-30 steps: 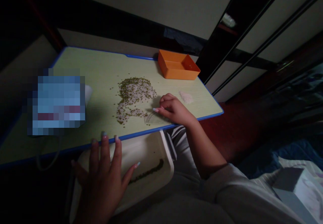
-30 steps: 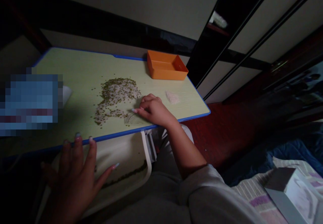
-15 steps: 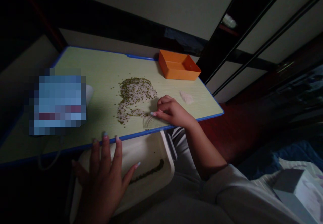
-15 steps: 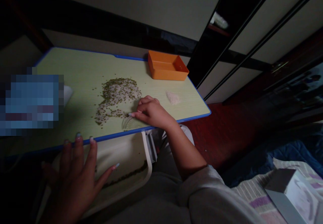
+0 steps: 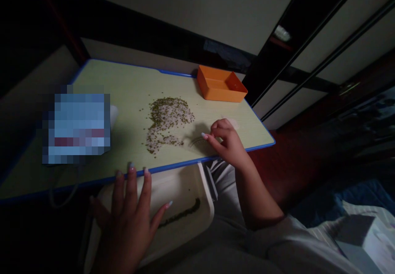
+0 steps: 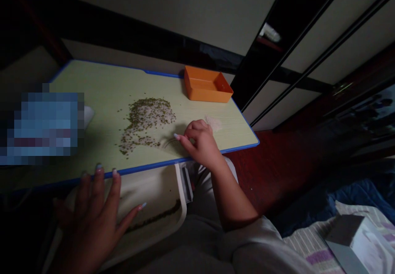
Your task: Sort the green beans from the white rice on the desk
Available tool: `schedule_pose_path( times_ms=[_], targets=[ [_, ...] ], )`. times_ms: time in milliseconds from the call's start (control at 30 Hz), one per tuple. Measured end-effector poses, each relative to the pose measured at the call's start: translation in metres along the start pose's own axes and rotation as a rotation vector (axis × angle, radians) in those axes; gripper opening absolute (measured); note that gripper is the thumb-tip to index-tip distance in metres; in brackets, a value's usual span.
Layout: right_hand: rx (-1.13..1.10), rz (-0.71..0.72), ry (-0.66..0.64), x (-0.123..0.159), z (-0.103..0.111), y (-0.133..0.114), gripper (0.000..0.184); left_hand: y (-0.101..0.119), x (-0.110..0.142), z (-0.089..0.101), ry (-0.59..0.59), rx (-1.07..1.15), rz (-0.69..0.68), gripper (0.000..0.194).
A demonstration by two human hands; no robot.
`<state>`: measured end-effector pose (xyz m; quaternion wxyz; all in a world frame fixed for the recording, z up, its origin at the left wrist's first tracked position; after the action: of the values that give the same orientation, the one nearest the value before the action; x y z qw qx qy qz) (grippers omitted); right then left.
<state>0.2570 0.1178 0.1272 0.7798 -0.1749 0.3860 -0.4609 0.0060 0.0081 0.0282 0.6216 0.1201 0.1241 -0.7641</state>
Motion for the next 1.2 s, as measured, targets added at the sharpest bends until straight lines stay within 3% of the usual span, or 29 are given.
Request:
schedule_pose_path(
  times_ms=[167,400,667,1200],
  targets=[
    [0.244,0.082,0.129,0.025,-0.015,-0.022,0.029,0.0,0.001,-0.002,0.005,0.007,-0.006,0.091],
    [0.308,0.211,-0.072,0.046,-0.045,-0.035,0.023,0.0,-0.001,-0.002,0.016,0.028,-0.001,0.09],
    [0.52,0.515,0.194,0.037,-0.051,-0.042,0.028,-0.002,-0.001,-0.004,0.058,0.037,-0.016,0.092],
    [0.615,0.456,0.245,0.029,-0.044,-0.02,0.03,-0.002,0.0,-0.003,0.073,0.046,-0.026,0.094]
  ],
)
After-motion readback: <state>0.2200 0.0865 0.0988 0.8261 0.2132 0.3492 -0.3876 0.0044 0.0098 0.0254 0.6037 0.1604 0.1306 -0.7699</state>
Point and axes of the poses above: each hand's wrist, its own x-axis away from the middle knuckle, its own z-axis out of the back of the hand, y = z × x, the point moved 2 cm from there along -x, towards the middle knuckle, and after that the axes turned 12 degrees about -x, right-handed, at the moved point
